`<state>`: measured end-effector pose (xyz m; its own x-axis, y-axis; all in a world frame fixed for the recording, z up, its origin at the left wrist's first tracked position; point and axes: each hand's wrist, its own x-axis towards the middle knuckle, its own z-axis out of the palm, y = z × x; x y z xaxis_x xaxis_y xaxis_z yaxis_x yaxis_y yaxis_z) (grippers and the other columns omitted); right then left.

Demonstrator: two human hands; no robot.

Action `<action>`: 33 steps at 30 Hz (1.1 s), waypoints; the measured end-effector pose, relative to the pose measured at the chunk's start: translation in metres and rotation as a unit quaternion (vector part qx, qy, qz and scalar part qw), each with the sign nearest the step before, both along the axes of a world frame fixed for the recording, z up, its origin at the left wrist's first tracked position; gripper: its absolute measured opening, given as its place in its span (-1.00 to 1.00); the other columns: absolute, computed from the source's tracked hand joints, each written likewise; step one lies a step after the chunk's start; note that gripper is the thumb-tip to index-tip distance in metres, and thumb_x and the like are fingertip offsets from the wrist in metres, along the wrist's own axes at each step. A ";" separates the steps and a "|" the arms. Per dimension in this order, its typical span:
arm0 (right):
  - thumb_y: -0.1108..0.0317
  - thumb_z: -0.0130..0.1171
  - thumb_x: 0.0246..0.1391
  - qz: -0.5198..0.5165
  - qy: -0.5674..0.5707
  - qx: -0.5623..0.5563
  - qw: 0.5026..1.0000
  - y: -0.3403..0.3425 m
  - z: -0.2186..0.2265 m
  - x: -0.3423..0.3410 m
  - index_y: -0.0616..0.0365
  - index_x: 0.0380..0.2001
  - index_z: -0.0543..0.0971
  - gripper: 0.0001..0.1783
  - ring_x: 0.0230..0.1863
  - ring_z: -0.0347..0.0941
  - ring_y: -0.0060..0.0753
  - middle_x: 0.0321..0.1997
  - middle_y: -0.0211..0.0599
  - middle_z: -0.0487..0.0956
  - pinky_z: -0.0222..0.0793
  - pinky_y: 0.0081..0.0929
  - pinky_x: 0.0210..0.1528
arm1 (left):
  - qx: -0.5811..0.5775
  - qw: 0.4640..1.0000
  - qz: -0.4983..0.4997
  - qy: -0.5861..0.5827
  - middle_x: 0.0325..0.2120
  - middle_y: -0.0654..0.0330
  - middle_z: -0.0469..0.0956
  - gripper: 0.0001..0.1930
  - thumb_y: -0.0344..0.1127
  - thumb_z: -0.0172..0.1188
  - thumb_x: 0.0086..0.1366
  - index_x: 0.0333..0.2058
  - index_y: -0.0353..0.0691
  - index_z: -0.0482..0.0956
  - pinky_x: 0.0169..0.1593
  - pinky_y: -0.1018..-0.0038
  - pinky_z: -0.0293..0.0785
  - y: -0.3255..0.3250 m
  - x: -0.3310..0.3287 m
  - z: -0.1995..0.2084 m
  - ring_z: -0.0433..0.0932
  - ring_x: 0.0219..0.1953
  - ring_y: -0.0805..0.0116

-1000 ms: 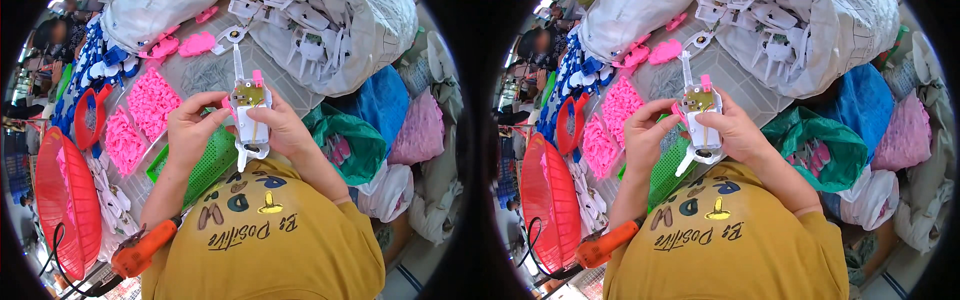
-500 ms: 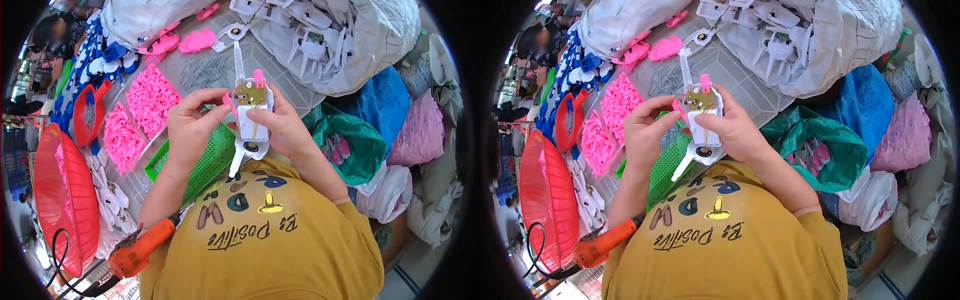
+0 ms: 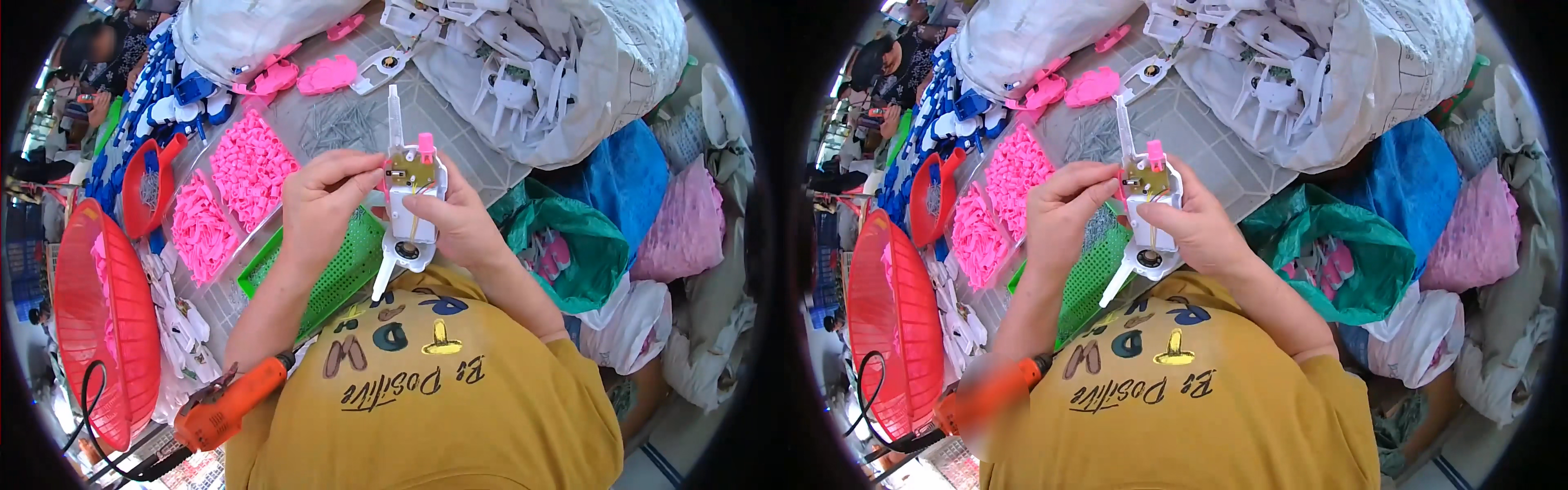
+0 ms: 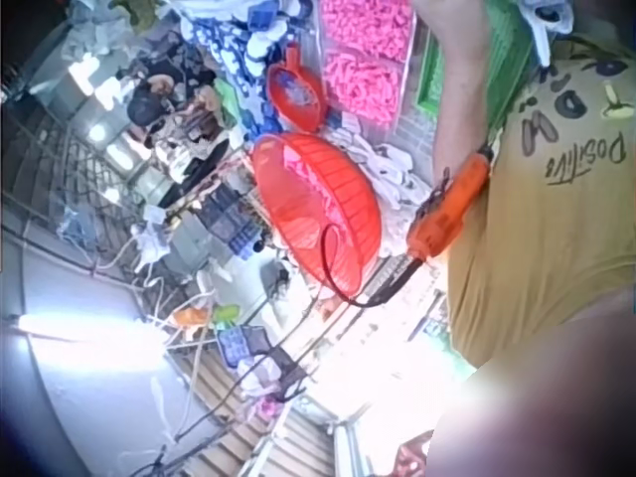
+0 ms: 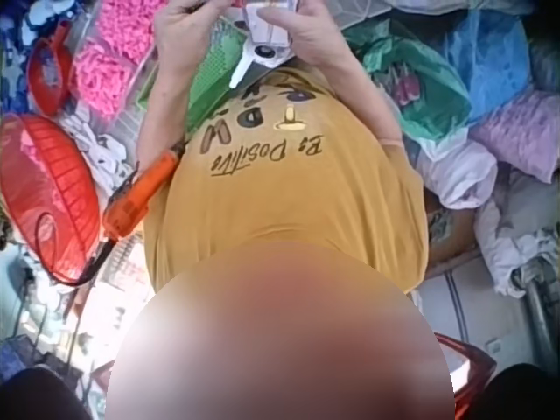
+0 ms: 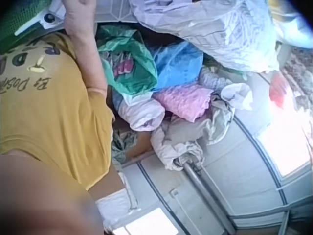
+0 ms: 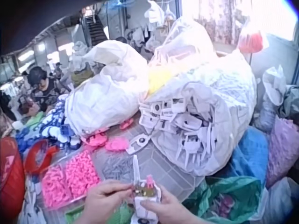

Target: Assembling plastic toy walkie-talkies by fitting internal electronic components and applying glue to the housing.

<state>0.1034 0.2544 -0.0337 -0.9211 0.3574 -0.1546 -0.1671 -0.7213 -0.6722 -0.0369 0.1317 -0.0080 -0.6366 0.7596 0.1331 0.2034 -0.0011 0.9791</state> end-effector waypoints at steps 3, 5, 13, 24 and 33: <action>0.58 0.11 0.19 0.003 0.011 -0.001 1.000 0.000 -0.001 0.001 0.10 0.39 0.09 -0.26 0.09 0.51 -0.30 0.16 -0.19 0.49 0.52 -0.18 0.15 | 0.002 1.000 -0.003 -0.013 -0.25 0.15 0.63 -0.83 -0.59 0.28 0.18 -0.23 -0.34 0.72 -0.17 0.58 0.54 0.001 0.000 0.003 0.60 -0.22 0.46; 0.57 0.11 0.19 0.006 0.016 -0.001 1.000 0.002 -0.002 0.002 0.09 0.39 0.08 -0.25 0.09 0.51 -0.29 0.17 -0.18 0.48 0.51 -0.16 0.15 | 0.016 0.999 0.000 -0.041 -0.26 0.15 0.64 -0.83 -0.59 0.29 0.17 -0.24 -0.34 0.72 -0.17 0.58 0.54 0.002 0.002 0.004 0.61 -0.23 0.46; 0.59 0.09 0.18 0.009 0.057 0.060 0.997 0.003 -0.013 0.007 0.07 0.38 0.11 -0.26 0.20 0.43 -0.32 0.22 -0.21 0.42 0.43 -0.16 0.23 | 0.048 0.999 -0.014 0.021 -0.31 0.14 0.66 -0.85 -0.60 0.29 0.16 -0.27 -0.34 0.72 -0.21 0.57 0.56 0.002 0.003 0.006 0.63 -0.30 0.45; 0.58 0.13 0.16 -0.017 0.078 0.243 0.967 0.005 -0.013 0.013 0.05 0.29 0.22 -0.35 0.15 0.41 -0.52 0.16 -0.33 0.44 0.33 -0.46 0.19 | 0.053 0.995 0.033 0.076 -0.29 0.16 0.58 -0.80 -0.61 0.29 0.12 -0.27 -0.26 0.72 -0.30 0.54 0.52 0.005 0.019 0.014 0.58 -0.32 0.44; 0.61 0.06 0.20 -0.017 0.059 0.102 0.993 -0.006 -0.009 0.007 0.02 0.33 0.06 -0.30 0.15 0.45 -0.39 0.17 -0.24 0.43 0.46 -0.26 0.19 | 0.057 0.996 0.042 0.060 -0.26 0.15 0.55 -0.83 -0.62 0.24 0.19 -0.25 -0.31 0.71 -0.43 0.59 0.59 0.005 0.024 0.001 0.62 -0.41 0.45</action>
